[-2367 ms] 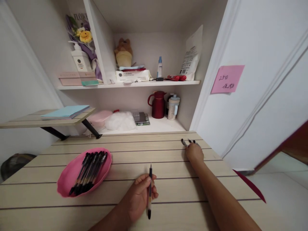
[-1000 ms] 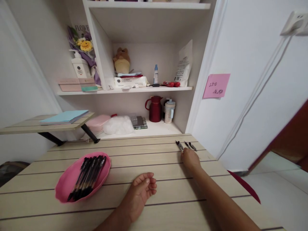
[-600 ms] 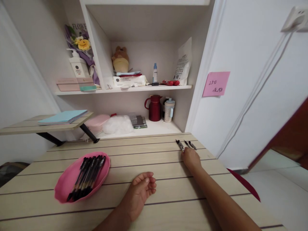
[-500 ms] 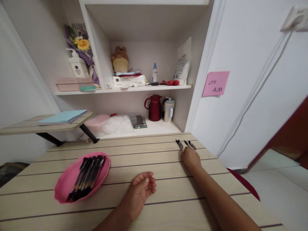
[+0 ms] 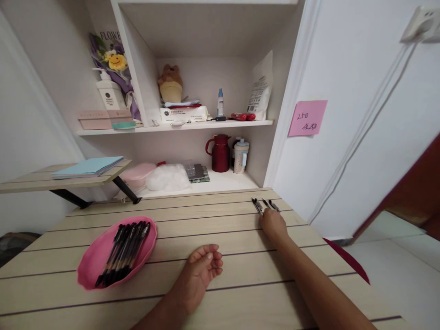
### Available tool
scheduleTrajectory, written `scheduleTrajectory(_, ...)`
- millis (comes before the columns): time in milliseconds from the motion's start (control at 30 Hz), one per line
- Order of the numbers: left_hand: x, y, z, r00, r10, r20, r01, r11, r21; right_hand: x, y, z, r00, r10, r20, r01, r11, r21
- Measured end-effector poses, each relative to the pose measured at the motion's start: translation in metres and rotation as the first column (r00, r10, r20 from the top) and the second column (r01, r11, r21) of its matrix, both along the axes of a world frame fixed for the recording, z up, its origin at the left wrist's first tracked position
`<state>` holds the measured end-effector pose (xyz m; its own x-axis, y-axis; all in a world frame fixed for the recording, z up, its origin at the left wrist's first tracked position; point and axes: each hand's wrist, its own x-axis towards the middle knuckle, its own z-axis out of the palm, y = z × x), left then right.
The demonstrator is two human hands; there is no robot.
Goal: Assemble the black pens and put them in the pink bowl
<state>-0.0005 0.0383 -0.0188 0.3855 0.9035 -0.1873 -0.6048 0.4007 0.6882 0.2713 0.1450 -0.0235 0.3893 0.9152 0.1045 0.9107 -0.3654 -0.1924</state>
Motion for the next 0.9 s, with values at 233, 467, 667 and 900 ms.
scheduleTrajectory(233, 0.000, 0.000, 0.000, 1.000, 0.003, -0.020, -0.003, 1.000, 0.007, 0.007, -0.003, 0.002, 1.000, -0.008, -0.005, 0.008, 1.000, -0.014)
scheduleTrajectory(467, 0.001, 0.000, 0.001, 1.000, 0.000, -0.025, 0.000, 1.000, 0.007, 0.013, -0.005, 0.003, 1.000, 0.008, -0.010, -0.008, 1.000, -0.012)
scheduleTrajectory(667, 0.001, -0.001, 0.002, 0.999, 0.000, -0.033, 0.000, 1.000, 0.010, 0.019, 0.006, -0.001, 0.999, -0.048, 0.006, 0.048, 0.999, 0.017)
scheduleTrajectory(900, 0.000, 0.000, 0.002, 1.000, -0.007, -0.024, 0.008, 1.000, 0.010, 0.020, 0.027, -0.001, 0.998, -0.069, 0.000, 0.069, 0.998, 0.011)
